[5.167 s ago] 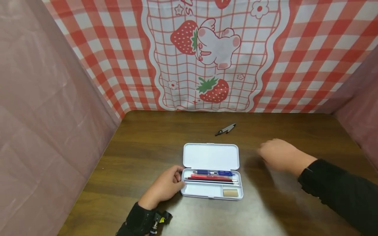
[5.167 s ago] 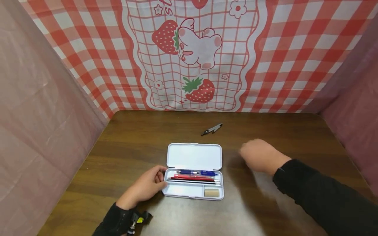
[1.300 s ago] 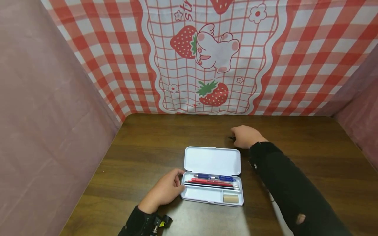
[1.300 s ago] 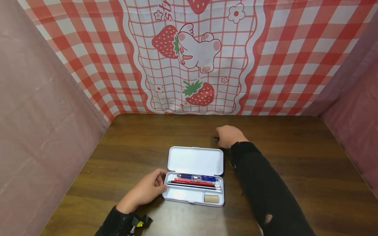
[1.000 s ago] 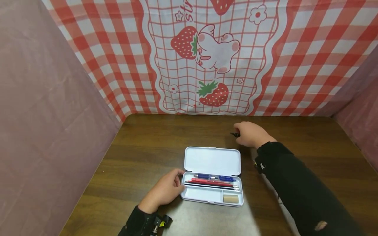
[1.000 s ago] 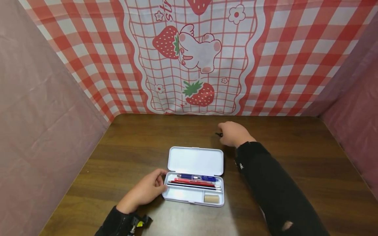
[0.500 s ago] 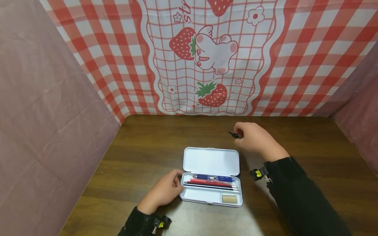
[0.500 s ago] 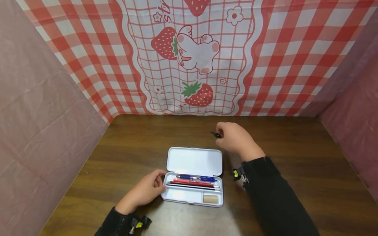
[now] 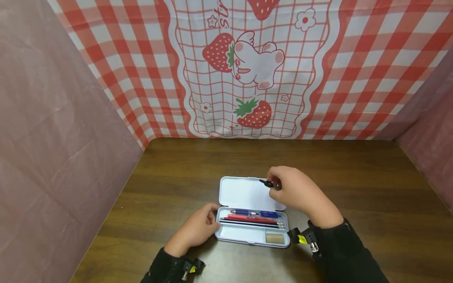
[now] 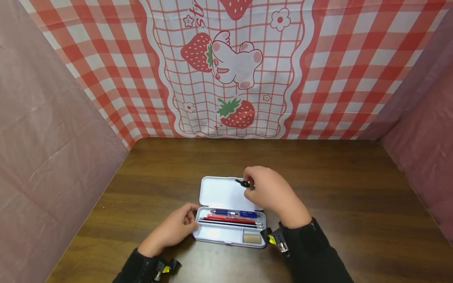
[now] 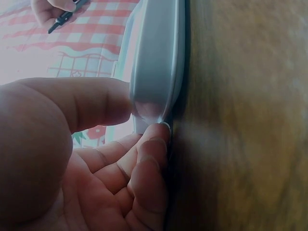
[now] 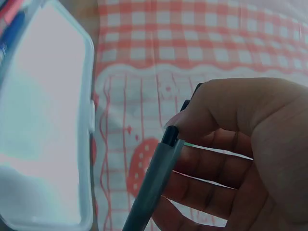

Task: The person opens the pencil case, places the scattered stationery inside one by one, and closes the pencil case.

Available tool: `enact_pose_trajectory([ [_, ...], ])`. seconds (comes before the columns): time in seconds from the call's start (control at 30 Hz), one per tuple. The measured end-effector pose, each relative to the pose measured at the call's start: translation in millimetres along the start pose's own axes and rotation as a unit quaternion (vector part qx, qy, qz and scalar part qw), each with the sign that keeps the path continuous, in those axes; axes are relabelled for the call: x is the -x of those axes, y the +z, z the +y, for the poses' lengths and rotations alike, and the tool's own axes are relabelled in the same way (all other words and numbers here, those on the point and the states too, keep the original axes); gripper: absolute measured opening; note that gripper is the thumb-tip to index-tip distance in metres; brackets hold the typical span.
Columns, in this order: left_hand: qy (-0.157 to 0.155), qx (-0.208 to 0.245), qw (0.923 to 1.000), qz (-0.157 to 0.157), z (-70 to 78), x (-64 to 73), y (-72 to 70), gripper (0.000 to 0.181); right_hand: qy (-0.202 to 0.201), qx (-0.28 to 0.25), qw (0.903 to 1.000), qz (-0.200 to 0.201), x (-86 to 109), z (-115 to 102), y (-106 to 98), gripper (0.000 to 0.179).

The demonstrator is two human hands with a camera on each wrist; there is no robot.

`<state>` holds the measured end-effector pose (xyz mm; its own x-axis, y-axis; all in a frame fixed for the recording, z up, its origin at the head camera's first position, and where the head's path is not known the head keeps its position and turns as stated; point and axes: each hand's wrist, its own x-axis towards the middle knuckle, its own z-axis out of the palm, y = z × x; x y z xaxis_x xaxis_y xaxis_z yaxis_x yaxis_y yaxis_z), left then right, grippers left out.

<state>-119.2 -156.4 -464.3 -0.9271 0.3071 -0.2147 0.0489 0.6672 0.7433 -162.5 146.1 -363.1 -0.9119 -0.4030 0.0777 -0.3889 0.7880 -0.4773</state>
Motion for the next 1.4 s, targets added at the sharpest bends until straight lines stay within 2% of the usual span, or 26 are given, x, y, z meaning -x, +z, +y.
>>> enact_pose_trajectory([
  [0.37, 0.007, 0.008, 0.9999, 0.004, -0.4, 0.4, -0.3, 0.045, -0.079, 0.054, 0.9942, -0.048, 5.2, -48, 36, 0.019],
  [0.57, 0.020, 0.003, 0.9997, 0.010, -0.4, 0.7, -0.9, 0.044, -0.108, 0.069, 0.9889, -0.075, 5.5, -62, 58, 0.020],
  [0.73, 0.022, -0.003, 0.9997, 0.011, -0.1, 1.3, -1.4, 0.042, -0.125, 0.103, 0.9815, -0.103, 3.7, -73, 80, 0.017],
  [0.9, 0.029, 0.004, 0.9995, 0.011, -0.1, 1.3, -1.3, 0.040, -0.130, 0.142, 0.9732, -0.126, 3.6, -82, 95, 0.018],
  [1.17, 0.046, -0.007, 0.9986, 0.024, -1.5, 1.4, -1.0, 0.042, -0.130, 0.180, 0.9679, -0.117, 6.4, -86, 112, 0.012],
  [1.4, 0.029, 0.006, 0.9994, 0.015, -2.0, 0.3, -1.6, 0.042, -0.116, 0.198, 0.9654, -0.124, 5.2, -86, 115, 0.010],
])
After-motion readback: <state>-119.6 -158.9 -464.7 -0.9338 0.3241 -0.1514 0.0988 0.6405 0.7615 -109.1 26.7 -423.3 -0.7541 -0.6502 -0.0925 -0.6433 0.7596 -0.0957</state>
